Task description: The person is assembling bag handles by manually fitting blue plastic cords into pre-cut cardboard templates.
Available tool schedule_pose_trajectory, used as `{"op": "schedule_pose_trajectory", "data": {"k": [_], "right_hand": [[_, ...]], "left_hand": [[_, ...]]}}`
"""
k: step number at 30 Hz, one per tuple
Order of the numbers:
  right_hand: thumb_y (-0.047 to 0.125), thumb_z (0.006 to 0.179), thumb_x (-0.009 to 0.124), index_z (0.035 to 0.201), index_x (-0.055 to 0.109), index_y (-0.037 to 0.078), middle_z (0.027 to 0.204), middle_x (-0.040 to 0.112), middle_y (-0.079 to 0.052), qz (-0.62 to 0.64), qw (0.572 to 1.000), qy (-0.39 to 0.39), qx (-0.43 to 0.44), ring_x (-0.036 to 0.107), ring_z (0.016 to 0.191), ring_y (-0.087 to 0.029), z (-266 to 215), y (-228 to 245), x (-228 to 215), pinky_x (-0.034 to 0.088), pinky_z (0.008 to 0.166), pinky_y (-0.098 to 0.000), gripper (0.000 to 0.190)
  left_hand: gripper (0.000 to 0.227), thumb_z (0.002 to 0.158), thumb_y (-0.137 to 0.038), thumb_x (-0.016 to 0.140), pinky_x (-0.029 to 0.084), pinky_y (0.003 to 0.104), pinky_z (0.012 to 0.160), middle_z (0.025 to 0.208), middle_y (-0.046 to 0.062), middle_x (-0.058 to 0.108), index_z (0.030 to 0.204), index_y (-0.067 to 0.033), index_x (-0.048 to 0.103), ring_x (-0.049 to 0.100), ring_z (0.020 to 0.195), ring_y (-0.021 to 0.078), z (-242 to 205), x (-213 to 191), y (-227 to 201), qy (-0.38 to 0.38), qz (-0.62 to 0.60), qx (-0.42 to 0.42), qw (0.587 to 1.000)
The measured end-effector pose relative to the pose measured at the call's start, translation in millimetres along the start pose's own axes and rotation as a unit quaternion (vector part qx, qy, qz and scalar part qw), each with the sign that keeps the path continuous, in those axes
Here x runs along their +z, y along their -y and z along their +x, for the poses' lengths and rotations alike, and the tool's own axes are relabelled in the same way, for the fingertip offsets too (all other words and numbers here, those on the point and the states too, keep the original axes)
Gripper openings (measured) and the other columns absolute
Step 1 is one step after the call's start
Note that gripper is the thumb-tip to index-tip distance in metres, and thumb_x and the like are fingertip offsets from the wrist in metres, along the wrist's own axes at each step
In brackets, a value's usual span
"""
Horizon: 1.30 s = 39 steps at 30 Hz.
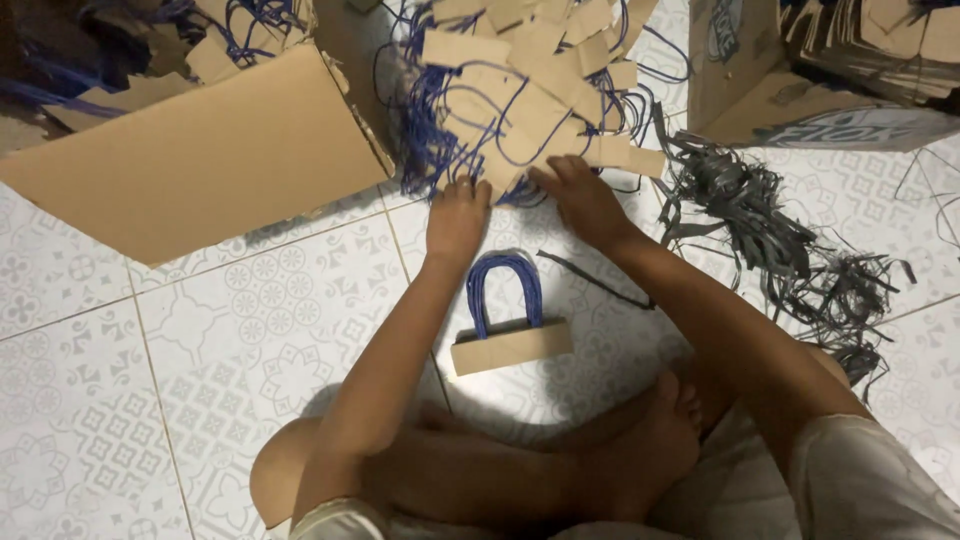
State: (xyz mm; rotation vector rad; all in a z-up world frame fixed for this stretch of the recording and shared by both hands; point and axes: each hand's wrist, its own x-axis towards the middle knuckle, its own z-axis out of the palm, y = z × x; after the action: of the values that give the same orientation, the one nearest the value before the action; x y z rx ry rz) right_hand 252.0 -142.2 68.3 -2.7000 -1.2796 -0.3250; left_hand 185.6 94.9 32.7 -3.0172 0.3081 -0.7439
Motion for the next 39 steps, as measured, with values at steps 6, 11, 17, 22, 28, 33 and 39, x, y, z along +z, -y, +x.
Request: {"op": "schedule_pose_trajectory", "data": {"k": [6, 11, 17, 22, 28, 33, 39], "right_hand": [[0.013, 0.086, 0.057, 0.131, 0.065, 0.012, 0.122, 0.063, -0.016, 0.080, 0.996, 0.019, 0.034, 0.066, 0.111, -0.038, -11.9, 41.9, -45.3, 0.061, 0.073, -0.0457, 0.045], [0.019, 0.091, 0.060, 0.106, 0.071, 0.013, 0.101, 0.064, -0.008, -0.024, 0.995, -0.087, -0.037, 0.065, 0.087, -0.028, 26.1, 36.4, -54.3, 0.051, 0.063, -0.0380, 0.019], [0.014, 0.083, 0.067, 0.080, 0.066, 0.018, 0.088, 0.060, 0.000, -0.098, 0.969, -0.208, -0.087, 0.057, 0.078, -0.021, 35.8, 25.5, -17.6, 0.040, 0.063, -0.0350, 0.005], [0.020, 0.094, 0.056, 0.088, 0.062, 0.020, 0.078, 0.054, 0.002, -0.102, 0.962, -0.238, -0.089, 0.056, 0.072, -0.018, 38.3, 14.6, -27.8, 0.042, 0.061, -0.0340, 0.008], [0.000, 0.099, 0.059, 0.108, 0.061, -0.004, 0.099, 0.062, -0.016, 0.212, 0.942, -0.247, 0.086, 0.057, 0.086, -0.030, 42.5, 33.1, -112.3, 0.047, 0.079, -0.0391, 0.010], [0.001, 0.112, 0.046, 0.122, 0.048, 0.001, 0.099, 0.063, -0.011, 0.571, 0.785, -0.223, 0.090, 0.052, 0.080, -0.013, 32.7, 28.4, -139.8, 0.046, 0.076, -0.0253, 0.009], [0.013, 0.109, 0.053, 0.118, 0.060, 0.006, 0.082, 0.063, 0.003, 0.714, 0.671, -0.108, 0.167, 0.054, 0.060, -0.002, 20.3, 32.1, -134.9, 0.046, 0.053, -0.0137, 0.013]], "left_hand": [[0.023, 0.095, -0.015, 0.064, 0.056, 0.045, 0.074, 0.106, 0.015, 0.066, 0.117, -0.0135, 0.062, 0.070, 0.093, 0.0330, -31.1, -43.2, -1.5, 0.091, -0.021, -0.033, 0.995], [0.026, 0.093, -0.017, 0.065, 0.057, 0.046, 0.073, 0.107, 0.013, 0.067, 0.119, -0.0163, 0.063, 0.071, 0.093, 0.0335, -29.5, -62.4, 0.0, 0.094, -0.048, -0.041, 0.994], [0.026, 0.089, -0.018, 0.069, 0.058, 0.047, 0.084, 0.106, 0.011, 0.069, 0.115, -0.0148, 0.065, 0.071, 0.098, 0.0350, -16.7, -94.3, 0.5, 0.033, -0.113, -0.089, 0.989], [0.048, 0.079, -0.016, 0.082, 0.051, 0.052, 0.098, 0.117, 0.011, 0.063, 0.123, -0.0157, 0.063, 0.059, 0.122, 0.0360, -9.6, -102.2, 10.6, -0.032, -0.093, -0.102, 0.990], [0.103, 0.076, -0.011, 0.074, 0.035, 0.063, 0.109, 0.161, 0.020, 0.030, 0.164, -0.0205, 0.019, 0.033, 0.145, 0.0396, -29.3, -63.2, 27.5, 0.159, 0.010, -0.164, 0.973], [0.105, 0.080, -0.031, 0.085, 0.023, 0.054, 0.122, 0.164, 0.035, 0.021, 0.159, -0.0013, 0.023, 0.016, 0.154, 0.0485, -16.9, -100.2, 29.3, 0.087, -0.440, -0.212, 0.869], [0.077, 0.092, -0.046, 0.057, 0.049, 0.023, 0.074, 0.138, 0.014, 0.068, 0.155, -0.0051, 0.039, 0.075, 0.104, 0.0242, 1.8, -178.6, 18.6, 0.124, -0.740, -0.276, 0.600]]}}
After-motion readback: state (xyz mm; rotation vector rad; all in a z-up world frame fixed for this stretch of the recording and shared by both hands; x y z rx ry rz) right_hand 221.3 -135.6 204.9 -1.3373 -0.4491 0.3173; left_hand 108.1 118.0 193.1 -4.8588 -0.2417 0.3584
